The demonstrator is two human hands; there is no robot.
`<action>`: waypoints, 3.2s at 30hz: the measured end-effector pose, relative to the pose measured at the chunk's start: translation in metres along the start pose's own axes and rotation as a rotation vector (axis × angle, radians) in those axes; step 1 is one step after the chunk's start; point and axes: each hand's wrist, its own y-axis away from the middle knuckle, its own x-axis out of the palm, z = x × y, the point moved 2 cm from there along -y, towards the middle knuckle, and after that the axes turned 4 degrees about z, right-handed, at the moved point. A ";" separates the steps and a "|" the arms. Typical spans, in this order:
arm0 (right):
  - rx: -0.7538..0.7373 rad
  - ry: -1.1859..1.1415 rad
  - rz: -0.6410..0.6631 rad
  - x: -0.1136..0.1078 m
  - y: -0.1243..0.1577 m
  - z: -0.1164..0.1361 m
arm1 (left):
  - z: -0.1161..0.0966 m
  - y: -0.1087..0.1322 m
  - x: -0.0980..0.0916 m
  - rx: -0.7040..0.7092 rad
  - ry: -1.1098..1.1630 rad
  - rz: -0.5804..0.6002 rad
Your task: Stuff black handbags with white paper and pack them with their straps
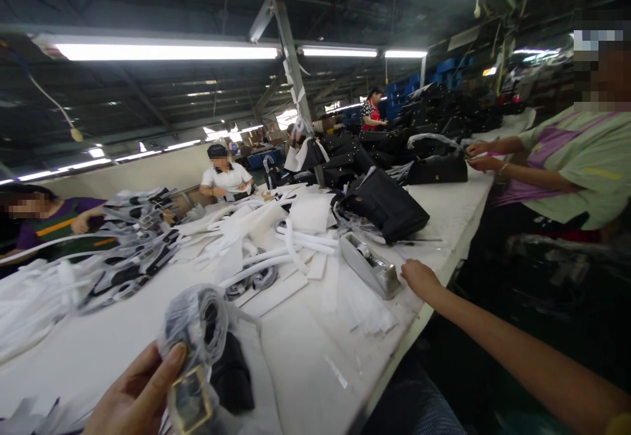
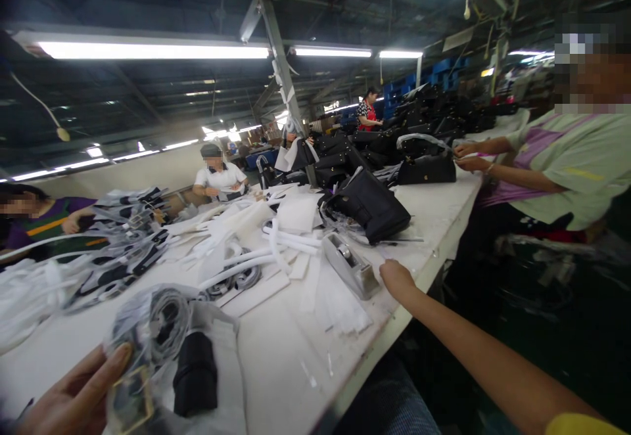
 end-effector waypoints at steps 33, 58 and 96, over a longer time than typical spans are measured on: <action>-0.759 -1.109 0.250 -0.161 0.121 0.194 | -0.023 0.042 0.068 0.234 -0.109 0.314; -0.617 -1.765 0.886 -0.169 0.129 0.276 | -0.055 0.031 0.053 0.077 -0.564 0.205; -0.780 -1.680 1.006 -0.172 0.134 0.265 | -0.001 0.046 0.070 0.266 0.265 0.312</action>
